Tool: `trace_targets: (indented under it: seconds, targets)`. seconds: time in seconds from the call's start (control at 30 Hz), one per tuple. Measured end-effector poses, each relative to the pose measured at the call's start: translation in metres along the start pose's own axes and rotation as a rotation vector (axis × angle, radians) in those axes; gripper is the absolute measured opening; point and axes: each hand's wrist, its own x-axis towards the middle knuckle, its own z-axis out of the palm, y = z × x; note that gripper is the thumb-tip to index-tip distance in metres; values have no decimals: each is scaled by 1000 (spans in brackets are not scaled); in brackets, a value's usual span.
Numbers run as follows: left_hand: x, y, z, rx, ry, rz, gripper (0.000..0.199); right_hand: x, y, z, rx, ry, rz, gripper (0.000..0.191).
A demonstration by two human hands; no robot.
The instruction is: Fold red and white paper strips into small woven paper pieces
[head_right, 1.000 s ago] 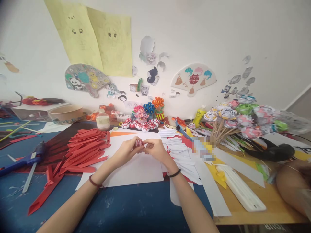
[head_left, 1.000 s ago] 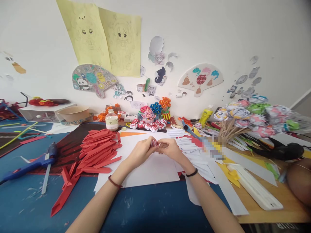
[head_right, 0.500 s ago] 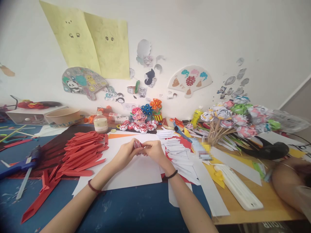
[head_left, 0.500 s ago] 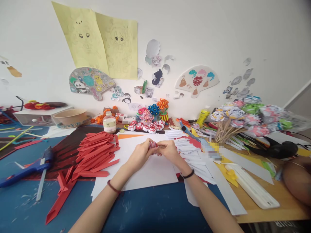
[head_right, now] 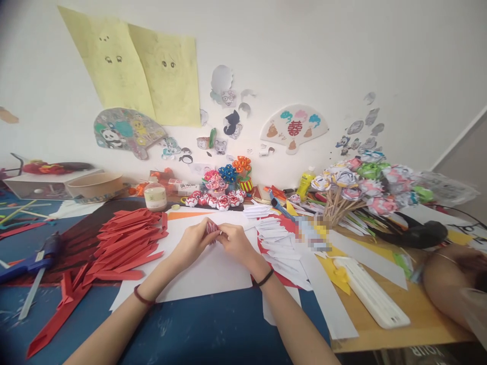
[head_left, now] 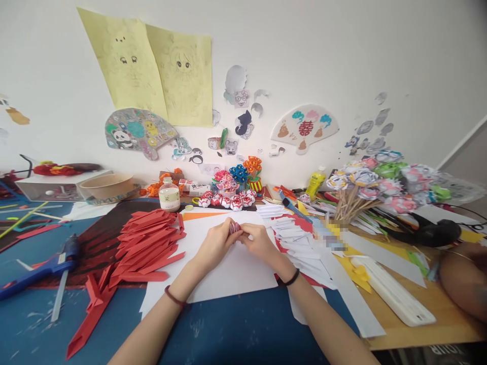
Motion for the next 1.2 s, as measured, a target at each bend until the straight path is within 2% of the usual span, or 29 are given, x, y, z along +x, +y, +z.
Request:
trace_targets:
  seconds: [0.1, 0.3, 0.53, 0.83, 1.2]
  targets:
    - [0, -3, 2, 17, 27, -18, 21, 0, -1, 1, -48, -16, -18, 14]
    - [1, -2, 4, 1, 26, -12, 22, 1, 0, -5, -10, -61, -2, 21]
    - [2, 0, -1, -118, 6, -22, 21, 0, -1, -9, 4, -106, 21, 21]
    - [1, -1, 2, -63, 58, -45, 18, -1, -3, -4, -30, -108, 5, 18]
    - [-1, 5, 2, -170, 66, -1, 13, -1, -1, -1, -15, -99, -16, 18]
